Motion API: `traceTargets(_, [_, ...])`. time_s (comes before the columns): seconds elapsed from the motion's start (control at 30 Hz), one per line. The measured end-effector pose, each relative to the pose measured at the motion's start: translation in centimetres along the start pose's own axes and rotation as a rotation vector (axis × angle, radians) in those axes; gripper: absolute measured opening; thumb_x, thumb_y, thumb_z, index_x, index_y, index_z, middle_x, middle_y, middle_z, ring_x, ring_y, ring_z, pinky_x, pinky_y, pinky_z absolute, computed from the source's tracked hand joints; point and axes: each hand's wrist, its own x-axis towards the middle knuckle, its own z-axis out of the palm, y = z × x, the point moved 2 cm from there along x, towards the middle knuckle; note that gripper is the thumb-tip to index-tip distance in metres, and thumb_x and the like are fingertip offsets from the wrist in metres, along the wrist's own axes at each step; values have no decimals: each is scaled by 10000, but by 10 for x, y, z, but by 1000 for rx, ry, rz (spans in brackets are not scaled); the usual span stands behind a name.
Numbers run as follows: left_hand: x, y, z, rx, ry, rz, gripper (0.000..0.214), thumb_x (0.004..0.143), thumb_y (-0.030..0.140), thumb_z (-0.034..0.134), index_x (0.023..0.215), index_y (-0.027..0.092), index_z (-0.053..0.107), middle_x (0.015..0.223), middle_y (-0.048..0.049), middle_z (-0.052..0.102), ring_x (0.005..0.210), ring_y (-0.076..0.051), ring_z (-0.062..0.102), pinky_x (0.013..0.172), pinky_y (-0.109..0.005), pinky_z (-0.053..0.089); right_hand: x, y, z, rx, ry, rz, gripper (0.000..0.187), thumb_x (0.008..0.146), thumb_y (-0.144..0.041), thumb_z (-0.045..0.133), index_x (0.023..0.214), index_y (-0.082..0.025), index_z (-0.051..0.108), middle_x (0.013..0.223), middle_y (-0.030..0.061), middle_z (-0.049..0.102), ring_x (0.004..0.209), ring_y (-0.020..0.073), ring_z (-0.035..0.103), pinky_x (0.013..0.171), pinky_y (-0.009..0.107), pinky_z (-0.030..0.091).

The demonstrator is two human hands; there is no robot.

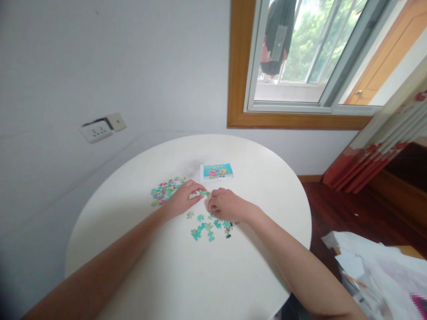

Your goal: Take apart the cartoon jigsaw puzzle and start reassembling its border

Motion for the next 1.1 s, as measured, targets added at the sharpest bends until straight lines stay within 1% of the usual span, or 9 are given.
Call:
traceTargets(0.27, [-2,-2,2,3,23,22,198,836,223,593,1020,203,663,904,-36,550,826,-161,545,819,-292,449,-3,3,-1,72,27,41,130,727,-156,701,856,-156,692,897,72,619,881,181,560,836,285,407])
traceTargets(0.4, [-3,-1,1,10,17,13,200,837,220,589,1022,199,664,911,-41,550,838,-166,544,826,-297,448,-3,3,1,123,45,4,87,737,-102,654,797,-156,686,836,46,622,807,146,568,775,240,418])
traceTargets(0.47, [-3,0,1,15,17,11,198,838,229,591,1021,205,663,914,-42,554,848,-170,542,830,-299,449,-3,2,2,140,54,-18,103,739,-98,646,811,-160,685,824,36,622,785,136,567,751,227,419])
traceTargets(0.57, [-3,0,2,19,22,13,201,833,232,598,1022,207,662,913,-40,560,859,-174,540,836,-301,448,-5,2,1,100,72,-1,205,735,-139,674,938,-168,688,886,49,626,827,153,572,768,244,422])
traceTargets(0.63, [-3,0,2,23,22,10,204,831,226,599,1023,206,664,906,-39,559,857,-174,541,836,-300,447,-6,2,-1,37,75,35,241,736,-172,688,976,-182,695,921,62,623,862,173,574,798,267,423])
traceTargets(0.77, [-3,1,2,19,19,-8,202,827,208,596,1014,206,670,902,-40,551,860,-175,545,835,-296,447,-9,4,-5,-51,39,98,190,743,-164,673,924,-195,722,897,66,623,874,187,572,814,279,417])
traceTargets(0.9, [-3,2,2,12,17,-12,198,821,206,596,1003,209,672,901,-40,552,863,-177,545,828,-293,451,-8,7,-3,-38,22,106,186,748,-113,637,891,-190,726,883,63,626,869,174,572,810,260,414])
traceTargets(1.03, [-3,2,2,12,24,-9,193,820,203,595,998,213,667,897,-37,552,872,-177,544,826,-291,452,-3,5,3,2,62,80,166,753,-125,639,883,-185,723,874,55,624,816,156,569,771,244,417])
traceTargets(1.1, [-3,1,3,11,26,-4,189,819,198,599,996,213,665,899,-37,551,873,-177,545,827,-290,452,1,2,8,28,83,63,143,757,-144,647,875,-182,718,881,56,626,831,157,570,771,243,416])
